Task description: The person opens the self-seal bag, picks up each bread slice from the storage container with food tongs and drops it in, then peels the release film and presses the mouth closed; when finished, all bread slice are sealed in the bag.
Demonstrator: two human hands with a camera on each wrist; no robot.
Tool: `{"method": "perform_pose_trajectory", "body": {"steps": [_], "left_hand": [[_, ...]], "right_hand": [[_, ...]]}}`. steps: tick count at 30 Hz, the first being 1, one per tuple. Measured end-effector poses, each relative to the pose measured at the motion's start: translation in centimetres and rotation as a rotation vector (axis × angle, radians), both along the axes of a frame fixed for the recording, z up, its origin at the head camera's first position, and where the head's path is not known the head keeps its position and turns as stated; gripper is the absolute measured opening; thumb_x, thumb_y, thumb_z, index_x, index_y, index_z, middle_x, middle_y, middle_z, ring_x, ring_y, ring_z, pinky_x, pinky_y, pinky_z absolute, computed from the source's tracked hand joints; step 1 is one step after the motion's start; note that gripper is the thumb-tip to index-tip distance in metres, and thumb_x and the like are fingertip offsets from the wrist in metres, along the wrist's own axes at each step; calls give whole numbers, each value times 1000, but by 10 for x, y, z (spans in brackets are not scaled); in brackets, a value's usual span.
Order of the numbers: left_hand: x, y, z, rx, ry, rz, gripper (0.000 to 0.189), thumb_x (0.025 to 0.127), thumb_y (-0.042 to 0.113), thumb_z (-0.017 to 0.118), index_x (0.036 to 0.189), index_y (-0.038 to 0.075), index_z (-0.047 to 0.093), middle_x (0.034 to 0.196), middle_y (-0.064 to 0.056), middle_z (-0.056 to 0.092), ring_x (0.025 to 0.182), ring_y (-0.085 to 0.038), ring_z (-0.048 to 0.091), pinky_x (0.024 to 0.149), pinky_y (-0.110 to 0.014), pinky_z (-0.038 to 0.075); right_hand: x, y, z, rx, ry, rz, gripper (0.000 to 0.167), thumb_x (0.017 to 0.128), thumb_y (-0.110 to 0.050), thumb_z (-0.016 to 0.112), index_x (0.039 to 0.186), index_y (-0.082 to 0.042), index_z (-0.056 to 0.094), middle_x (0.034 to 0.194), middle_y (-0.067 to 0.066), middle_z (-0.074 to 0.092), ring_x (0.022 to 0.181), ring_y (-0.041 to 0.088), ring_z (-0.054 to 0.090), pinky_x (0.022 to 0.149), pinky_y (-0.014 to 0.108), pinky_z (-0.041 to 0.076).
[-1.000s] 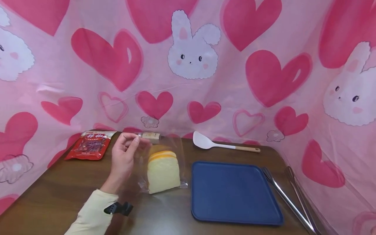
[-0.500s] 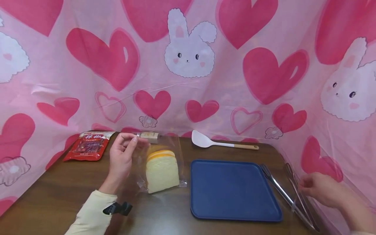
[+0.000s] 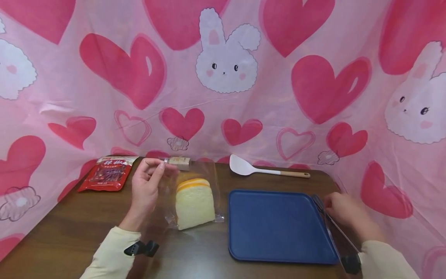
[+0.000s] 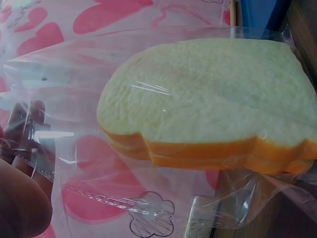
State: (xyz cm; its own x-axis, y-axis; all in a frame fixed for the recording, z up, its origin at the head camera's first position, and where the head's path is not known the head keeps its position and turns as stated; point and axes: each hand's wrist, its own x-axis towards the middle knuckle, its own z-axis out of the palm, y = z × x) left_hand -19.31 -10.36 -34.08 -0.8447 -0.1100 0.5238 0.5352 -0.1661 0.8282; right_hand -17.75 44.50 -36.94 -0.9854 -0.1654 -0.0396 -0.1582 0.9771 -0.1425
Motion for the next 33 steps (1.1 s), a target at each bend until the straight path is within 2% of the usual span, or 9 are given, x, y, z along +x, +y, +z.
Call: {"method": "perform_pose_trajectory", "body": {"steps": [3,8,14,16,21,24,29,33], "left_hand": [[0,1,0,2,-1,2,11,107,1,56,113,-8,53,95,7,81,86,-11,79,87,-28,63],[0,1,1,9,-13,-6,9,107,2,56,112,-5,54,96,6,81,88,-11,79,91,-30,63],[1,1,1,33,-27,-27,4,108,2,56,111,0,55,95,6,81,88,-11,79,94,-33,62],[1,2,1,35,-30,-27,3,108,2,56,111,1,56,95,6,81,87,-11,79,94,-32,62],[1,3,1,26,-33,-24,7,108,2,55,112,-3,55,95,6,81,87,-11,79,93,-31,63],[2,2,0,14,-32,-20,10,108,3,55,112,-6,54,95,7,80,88,-11,79,93,-30,63],[1,1,-1,-3,-34,-22,10,109,4,55,113,-5,55,96,7,80,89,-11,79,94,-29,62],[1,1,-1,0,-29,-28,9,109,5,56,113,-3,56,96,6,80,90,-11,79,94,-29,62]], "right_hand": [[0,0,-1,-12,-1,-22,5,86,-4,78,87,-5,73,78,4,69,69,20,61,65,42,58],[-1,0,3,-83,27,-52,17,86,-2,77,100,7,74,88,18,75,77,31,70,72,53,63],[-1,-3,10,-117,96,-53,5,85,-2,77,88,-3,73,80,7,72,70,22,62,64,41,58],[-1,-3,10,-116,108,-40,4,84,0,75,87,-3,74,80,7,72,71,23,63,64,38,56],[-2,-3,11,-120,90,-14,16,84,4,72,99,9,74,89,18,76,79,32,70,69,44,62],[-2,-5,12,-136,87,-30,20,86,0,75,104,11,74,91,19,76,79,32,71,69,47,62],[-3,-10,14,-144,135,-49,14,88,-5,77,98,4,75,84,11,74,73,24,65,63,37,57],[-4,-15,16,-170,159,-55,24,88,-2,77,110,7,72,88,15,74,74,24,66,60,31,55]]}}
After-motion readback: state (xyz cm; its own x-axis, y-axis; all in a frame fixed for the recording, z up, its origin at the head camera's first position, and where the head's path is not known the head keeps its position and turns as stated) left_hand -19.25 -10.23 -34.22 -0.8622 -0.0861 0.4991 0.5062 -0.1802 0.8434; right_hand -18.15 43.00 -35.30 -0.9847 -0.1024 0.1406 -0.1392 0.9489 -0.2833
